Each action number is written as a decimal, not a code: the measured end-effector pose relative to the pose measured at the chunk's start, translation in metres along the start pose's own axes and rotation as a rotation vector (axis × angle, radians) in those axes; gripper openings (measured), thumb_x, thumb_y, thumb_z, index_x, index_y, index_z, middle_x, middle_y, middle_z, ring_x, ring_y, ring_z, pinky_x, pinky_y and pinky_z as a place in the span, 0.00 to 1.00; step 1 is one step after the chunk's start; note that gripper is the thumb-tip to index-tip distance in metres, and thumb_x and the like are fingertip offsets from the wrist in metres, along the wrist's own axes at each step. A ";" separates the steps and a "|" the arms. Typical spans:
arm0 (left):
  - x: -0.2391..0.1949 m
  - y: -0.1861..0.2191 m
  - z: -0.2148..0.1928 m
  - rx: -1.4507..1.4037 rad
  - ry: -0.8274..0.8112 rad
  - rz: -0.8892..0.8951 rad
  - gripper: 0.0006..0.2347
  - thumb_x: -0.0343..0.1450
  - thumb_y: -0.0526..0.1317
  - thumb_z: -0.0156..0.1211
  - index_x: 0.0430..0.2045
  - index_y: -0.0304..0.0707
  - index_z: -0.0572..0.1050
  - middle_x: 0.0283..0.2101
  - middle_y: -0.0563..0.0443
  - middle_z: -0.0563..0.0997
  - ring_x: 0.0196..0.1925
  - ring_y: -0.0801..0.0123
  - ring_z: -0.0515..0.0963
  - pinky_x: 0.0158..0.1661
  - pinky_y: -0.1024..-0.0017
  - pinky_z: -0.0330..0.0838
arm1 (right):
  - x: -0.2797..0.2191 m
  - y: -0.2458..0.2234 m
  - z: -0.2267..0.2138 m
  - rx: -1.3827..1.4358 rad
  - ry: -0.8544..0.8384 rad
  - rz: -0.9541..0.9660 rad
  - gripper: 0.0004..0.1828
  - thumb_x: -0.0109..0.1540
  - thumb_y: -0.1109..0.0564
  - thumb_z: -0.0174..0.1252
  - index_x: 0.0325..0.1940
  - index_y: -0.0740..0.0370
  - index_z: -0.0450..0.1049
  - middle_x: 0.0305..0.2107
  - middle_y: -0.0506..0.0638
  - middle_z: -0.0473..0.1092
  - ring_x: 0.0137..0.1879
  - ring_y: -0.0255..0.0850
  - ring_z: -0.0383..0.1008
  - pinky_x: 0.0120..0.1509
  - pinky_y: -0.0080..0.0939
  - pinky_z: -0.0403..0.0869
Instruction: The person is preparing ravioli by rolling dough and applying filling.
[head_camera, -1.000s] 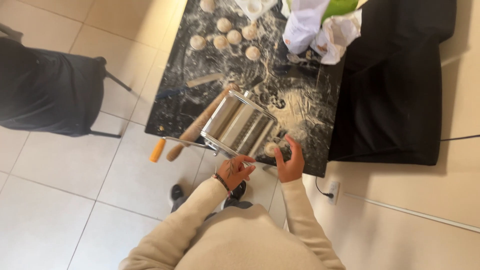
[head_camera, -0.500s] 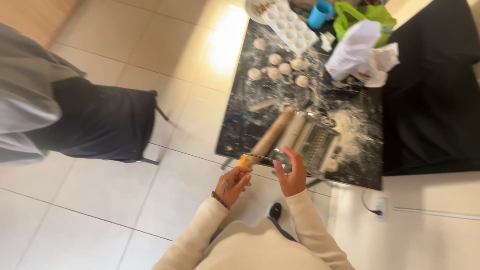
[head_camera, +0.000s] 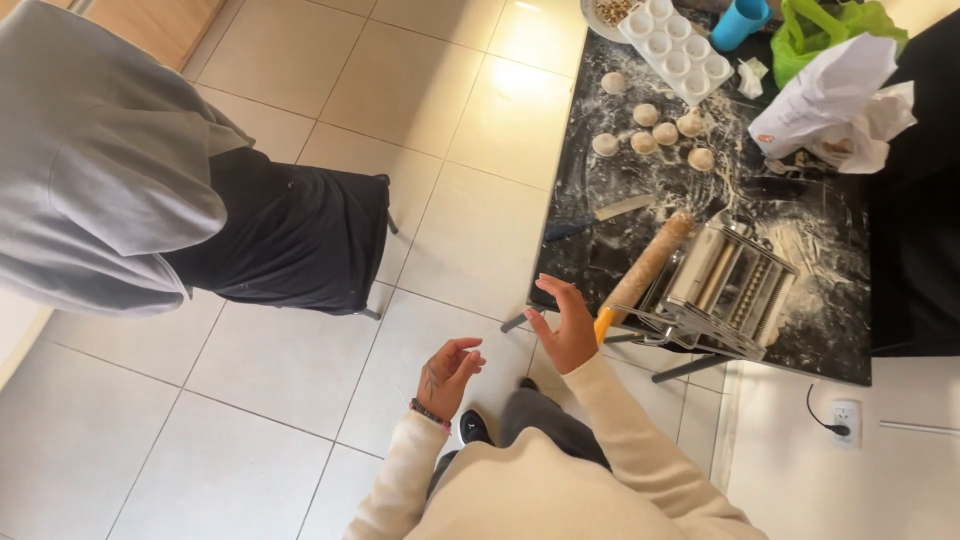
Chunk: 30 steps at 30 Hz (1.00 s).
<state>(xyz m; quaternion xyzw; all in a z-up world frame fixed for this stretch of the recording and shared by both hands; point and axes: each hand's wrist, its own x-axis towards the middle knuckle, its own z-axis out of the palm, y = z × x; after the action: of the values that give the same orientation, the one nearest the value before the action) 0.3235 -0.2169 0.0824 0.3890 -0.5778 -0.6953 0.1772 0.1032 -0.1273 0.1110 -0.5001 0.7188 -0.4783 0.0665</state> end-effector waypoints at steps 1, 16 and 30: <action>0.003 0.000 -0.004 -0.002 0.000 0.000 0.13 0.74 0.41 0.59 0.48 0.33 0.78 0.34 0.51 0.85 0.38 0.74 0.82 0.43 0.76 0.77 | 0.004 0.001 0.004 -0.001 -0.001 -0.001 0.24 0.63 0.55 0.65 0.61 0.63 0.69 0.60 0.57 0.70 0.64 0.52 0.71 0.68 0.48 0.69; 0.187 0.029 -0.045 0.143 -0.072 -0.012 0.11 0.74 0.39 0.58 0.47 0.34 0.79 0.34 0.53 0.86 0.38 0.76 0.83 0.44 0.75 0.79 | 0.130 0.110 0.026 0.022 0.144 0.196 0.21 0.63 0.52 0.65 0.58 0.62 0.74 0.53 0.55 0.75 0.57 0.47 0.77 0.61 0.44 0.75; 0.360 0.057 0.003 0.242 -0.381 -0.018 0.12 0.74 0.40 0.57 0.49 0.36 0.77 0.39 0.52 0.86 0.40 0.74 0.84 0.45 0.74 0.80 | 0.141 0.229 0.019 -0.145 0.085 0.681 0.28 0.61 0.43 0.63 0.60 0.59 0.74 0.55 0.55 0.74 0.58 0.47 0.77 0.59 0.48 0.76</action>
<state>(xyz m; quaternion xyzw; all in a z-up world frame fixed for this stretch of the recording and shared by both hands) 0.0816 -0.4809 0.0155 0.2744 -0.6765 -0.6834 0.0106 -0.1046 -0.2400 -0.0178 -0.2148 0.8786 -0.3969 0.1564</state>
